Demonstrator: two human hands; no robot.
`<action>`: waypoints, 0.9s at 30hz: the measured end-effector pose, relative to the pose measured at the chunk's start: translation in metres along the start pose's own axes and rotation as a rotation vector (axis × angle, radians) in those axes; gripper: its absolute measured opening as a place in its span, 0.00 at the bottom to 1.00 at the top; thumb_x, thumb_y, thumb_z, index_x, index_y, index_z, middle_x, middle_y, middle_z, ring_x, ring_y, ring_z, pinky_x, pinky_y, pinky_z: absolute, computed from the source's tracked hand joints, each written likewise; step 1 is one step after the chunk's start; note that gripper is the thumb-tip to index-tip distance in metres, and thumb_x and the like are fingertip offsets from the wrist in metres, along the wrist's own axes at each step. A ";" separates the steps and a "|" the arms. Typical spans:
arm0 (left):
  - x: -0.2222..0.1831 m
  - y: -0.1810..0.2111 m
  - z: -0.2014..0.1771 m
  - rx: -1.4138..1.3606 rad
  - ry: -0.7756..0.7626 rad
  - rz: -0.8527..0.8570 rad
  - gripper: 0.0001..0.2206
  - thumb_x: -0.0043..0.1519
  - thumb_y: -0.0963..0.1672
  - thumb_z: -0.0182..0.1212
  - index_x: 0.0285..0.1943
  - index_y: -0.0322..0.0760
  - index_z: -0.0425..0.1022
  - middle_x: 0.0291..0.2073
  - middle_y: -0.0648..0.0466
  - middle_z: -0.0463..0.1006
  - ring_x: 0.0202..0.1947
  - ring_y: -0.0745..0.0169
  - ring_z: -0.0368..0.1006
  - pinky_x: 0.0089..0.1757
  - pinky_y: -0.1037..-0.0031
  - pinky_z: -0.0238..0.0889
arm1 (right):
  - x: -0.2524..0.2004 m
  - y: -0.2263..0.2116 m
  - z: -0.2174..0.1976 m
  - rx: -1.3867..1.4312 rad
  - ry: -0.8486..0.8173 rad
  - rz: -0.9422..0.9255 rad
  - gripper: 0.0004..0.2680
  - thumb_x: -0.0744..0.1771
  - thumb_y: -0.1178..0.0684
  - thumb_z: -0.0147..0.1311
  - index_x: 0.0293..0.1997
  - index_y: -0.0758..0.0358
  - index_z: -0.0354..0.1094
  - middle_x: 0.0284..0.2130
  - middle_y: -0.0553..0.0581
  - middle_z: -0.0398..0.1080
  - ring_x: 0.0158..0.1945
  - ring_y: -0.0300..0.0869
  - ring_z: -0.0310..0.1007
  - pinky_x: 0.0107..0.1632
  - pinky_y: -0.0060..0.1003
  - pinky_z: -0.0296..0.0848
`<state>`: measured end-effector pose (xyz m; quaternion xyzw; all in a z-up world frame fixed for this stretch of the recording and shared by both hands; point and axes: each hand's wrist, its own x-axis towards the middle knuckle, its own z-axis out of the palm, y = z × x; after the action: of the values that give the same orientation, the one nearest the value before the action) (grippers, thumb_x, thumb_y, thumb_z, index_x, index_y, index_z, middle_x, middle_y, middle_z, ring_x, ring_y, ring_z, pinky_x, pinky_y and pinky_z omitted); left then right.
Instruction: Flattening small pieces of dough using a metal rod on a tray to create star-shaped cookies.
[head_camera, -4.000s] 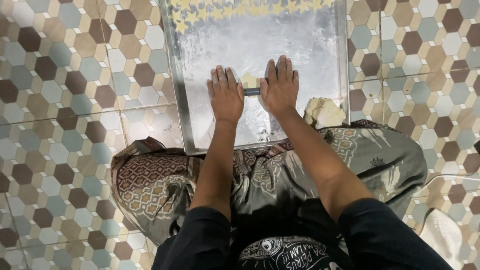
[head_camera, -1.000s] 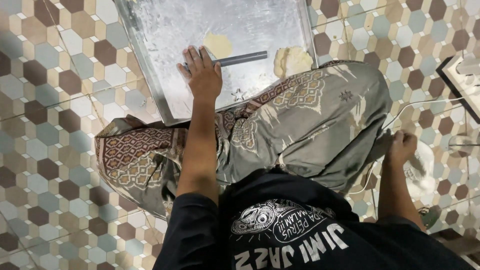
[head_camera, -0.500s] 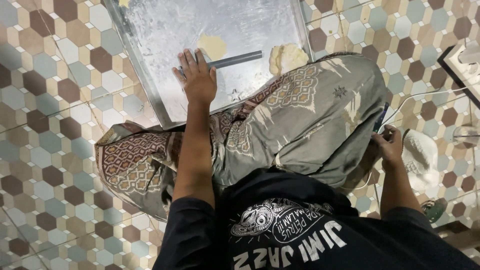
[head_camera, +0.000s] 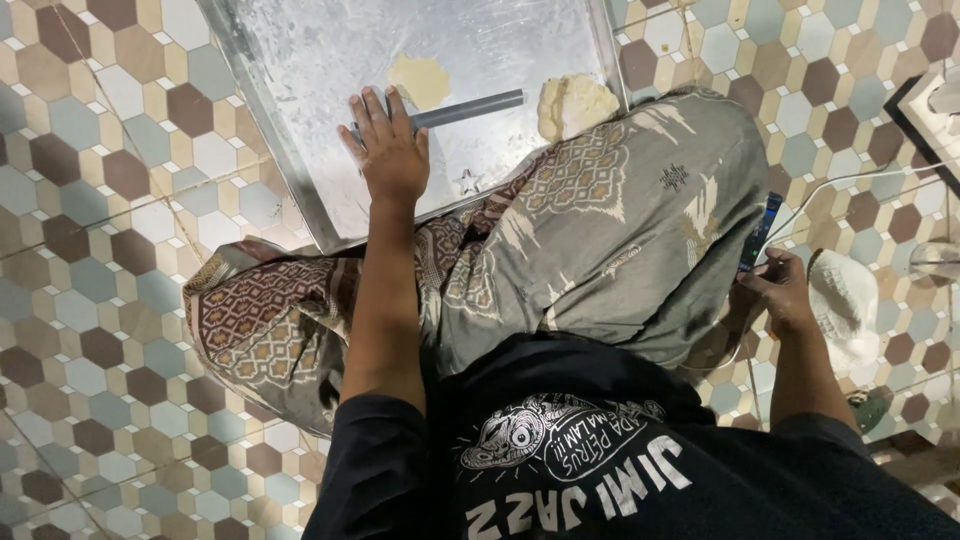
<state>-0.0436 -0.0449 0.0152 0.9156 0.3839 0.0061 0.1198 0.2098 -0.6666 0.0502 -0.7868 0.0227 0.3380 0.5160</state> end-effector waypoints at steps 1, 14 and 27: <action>0.002 0.000 0.000 0.000 0.002 -0.002 0.30 0.74 0.52 0.49 0.81 0.32 0.48 0.76 0.31 0.41 0.76 0.30 0.29 0.65 0.31 0.26 | 0.001 -0.001 0.000 -0.001 -0.002 -0.002 0.20 0.65 0.67 0.56 0.62 0.59 0.52 0.36 0.51 0.64 0.37 0.37 0.67 0.47 0.29 0.70; 0.001 0.004 -0.008 0.019 -0.088 -0.050 0.32 0.74 0.53 0.45 0.82 0.34 0.41 0.78 0.33 0.36 0.76 0.34 0.24 0.67 0.35 0.21 | 0.001 -0.002 0.004 -0.179 0.041 -0.013 0.19 0.67 0.66 0.54 0.64 0.70 0.52 0.39 0.58 0.62 0.40 0.43 0.64 0.49 0.35 0.67; 0.000 0.003 0.003 0.041 0.021 -0.058 0.34 0.70 0.54 0.49 0.81 0.37 0.45 0.78 0.38 0.42 0.78 0.39 0.30 0.68 0.37 0.25 | 0.007 0.001 -0.001 -0.138 0.029 0.020 0.17 0.69 0.65 0.49 0.66 0.72 0.50 0.51 0.70 0.60 0.52 0.54 0.61 0.56 0.45 0.61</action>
<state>-0.0411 -0.0481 0.0134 0.9061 0.4116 0.0044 0.0973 0.2153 -0.6652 0.0457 -0.8250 0.0148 0.3325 0.4567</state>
